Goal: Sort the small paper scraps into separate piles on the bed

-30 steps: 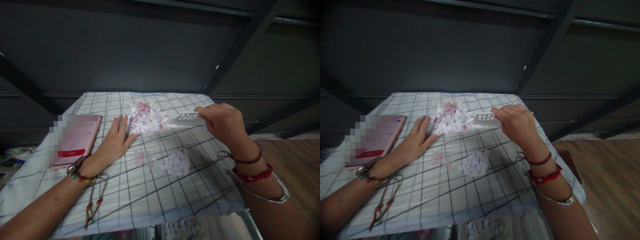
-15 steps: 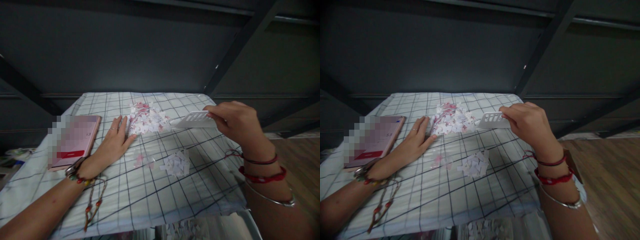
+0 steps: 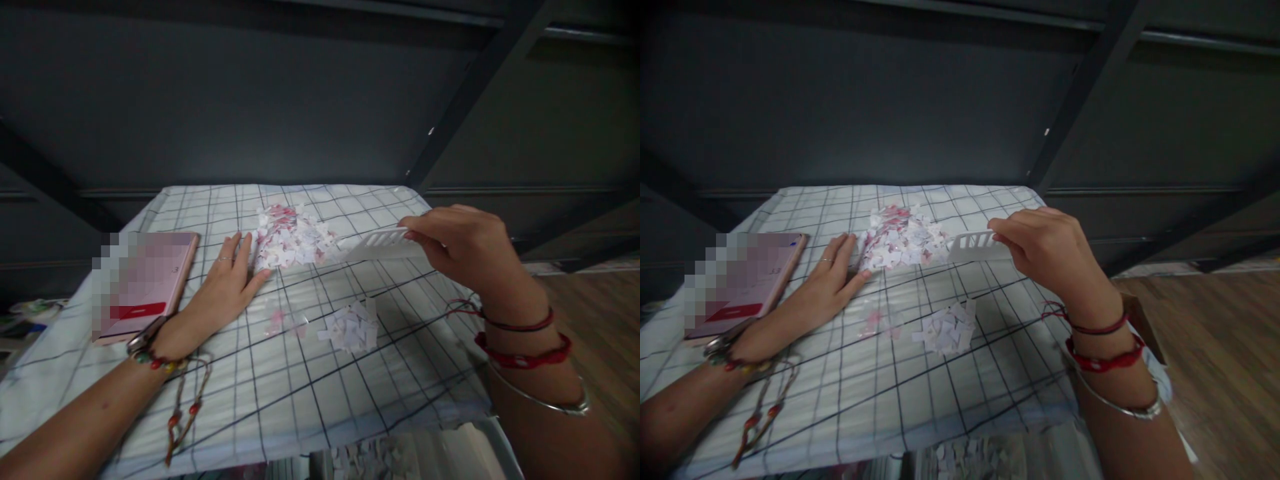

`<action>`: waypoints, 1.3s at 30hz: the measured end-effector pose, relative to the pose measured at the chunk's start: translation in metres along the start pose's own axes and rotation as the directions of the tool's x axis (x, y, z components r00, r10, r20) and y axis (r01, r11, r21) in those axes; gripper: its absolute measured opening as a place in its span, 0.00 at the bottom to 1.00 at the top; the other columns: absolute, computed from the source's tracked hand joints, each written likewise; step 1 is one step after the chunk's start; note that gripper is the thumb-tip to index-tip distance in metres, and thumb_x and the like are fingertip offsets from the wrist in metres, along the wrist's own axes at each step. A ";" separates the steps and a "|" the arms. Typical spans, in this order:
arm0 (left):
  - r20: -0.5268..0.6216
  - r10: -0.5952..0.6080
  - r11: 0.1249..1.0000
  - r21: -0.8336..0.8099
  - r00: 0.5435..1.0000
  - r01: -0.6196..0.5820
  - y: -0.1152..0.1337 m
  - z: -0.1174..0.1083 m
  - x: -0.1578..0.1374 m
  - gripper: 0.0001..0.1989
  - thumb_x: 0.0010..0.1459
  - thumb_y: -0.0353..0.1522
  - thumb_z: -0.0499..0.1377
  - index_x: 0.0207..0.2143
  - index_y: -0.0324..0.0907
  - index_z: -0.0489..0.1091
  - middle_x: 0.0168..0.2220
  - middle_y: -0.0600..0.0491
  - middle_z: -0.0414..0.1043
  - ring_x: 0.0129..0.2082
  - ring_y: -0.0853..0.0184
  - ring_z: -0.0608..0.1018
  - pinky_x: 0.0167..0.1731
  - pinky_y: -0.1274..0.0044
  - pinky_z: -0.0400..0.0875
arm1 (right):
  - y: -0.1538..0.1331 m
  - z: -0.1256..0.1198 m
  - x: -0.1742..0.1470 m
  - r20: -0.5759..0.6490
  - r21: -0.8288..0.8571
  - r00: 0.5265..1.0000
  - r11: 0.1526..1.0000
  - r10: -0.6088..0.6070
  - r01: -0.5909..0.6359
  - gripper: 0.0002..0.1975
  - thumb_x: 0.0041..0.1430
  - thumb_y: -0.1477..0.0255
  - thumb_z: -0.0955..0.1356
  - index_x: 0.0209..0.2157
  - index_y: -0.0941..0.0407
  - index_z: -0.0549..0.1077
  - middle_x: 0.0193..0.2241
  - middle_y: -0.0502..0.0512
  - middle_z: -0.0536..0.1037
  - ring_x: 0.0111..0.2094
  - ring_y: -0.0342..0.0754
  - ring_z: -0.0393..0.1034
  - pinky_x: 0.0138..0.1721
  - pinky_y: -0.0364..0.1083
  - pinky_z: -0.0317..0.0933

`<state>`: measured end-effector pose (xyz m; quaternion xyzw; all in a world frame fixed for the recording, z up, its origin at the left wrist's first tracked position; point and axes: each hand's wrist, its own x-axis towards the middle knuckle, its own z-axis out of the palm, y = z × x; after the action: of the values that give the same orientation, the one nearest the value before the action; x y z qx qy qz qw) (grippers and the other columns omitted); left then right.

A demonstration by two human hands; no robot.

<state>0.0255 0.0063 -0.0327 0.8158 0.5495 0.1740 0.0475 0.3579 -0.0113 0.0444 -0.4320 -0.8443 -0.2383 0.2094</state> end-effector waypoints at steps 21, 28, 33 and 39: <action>0.009 0.001 1.000 0.027 1.000 -0.001 0.000 0.001 0.000 0.38 0.60 0.50 0.40 0.61 0.30 0.43 0.62 0.33 0.42 0.62 0.49 0.49 0.57 0.61 0.49 | -0.001 -0.001 0.001 -0.047 -0.050 0.999 0.999 -0.023 0.020 0.09 0.60 0.72 0.61 0.34 0.56 0.73 0.22 0.50 0.74 0.23 0.45 0.66 0.26 0.44 0.56; -0.004 0.014 1.000 0.023 1.000 -0.014 0.000 0.001 0.000 0.36 0.60 0.50 0.40 0.61 0.33 0.43 0.62 0.35 0.43 0.62 0.49 0.49 0.56 0.59 0.51 | -0.008 -0.001 0.003 -0.063 0.073 0.993 0.992 -0.099 0.103 0.08 0.59 0.72 0.62 0.34 0.55 0.72 0.22 0.49 0.73 0.24 0.43 0.66 0.27 0.43 0.57; -0.016 0.021 0.999 0.024 1.000 -0.021 -0.001 0.002 0.000 0.36 0.60 0.50 0.40 0.61 0.33 0.43 0.62 0.35 0.43 0.62 0.48 0.50 0.56 0.59 0.51 | -0.023 0.003 0.009 -0.068 0.106 0.986 0.982 -0.153 0.159 0.08 0.59 0.75 0.61 0.35 0.55 0.71 0.23 0.49 0.74 0.25 0.42 0.66 0.28 0.43 0.58; -0.016 0.011 1.000 0.011 1.000 -0.010 0.000 0.001 0.000 0.36 0.60 0.50 0.40 0.61 0.32 0.43 0.62 0.34 0.43 0.61 0.48 0.50 0.56 0.58 0.52 | -0.024 0.001 0.009 -0.145 0.112 0.980 0.982 -0.136 0.153 0.07 0.59 0.74 0.62 0.34 0.55 0.72 0.24 0.50 0.76 0.25 0.43 0.67 0.27 0.44 0.58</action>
<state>0.0256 0.0064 -0.0339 0.8176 0.5464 0.1777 0.0377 0.3335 -0.0174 0.0433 -0.3386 -0.8701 -0.2298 0.2749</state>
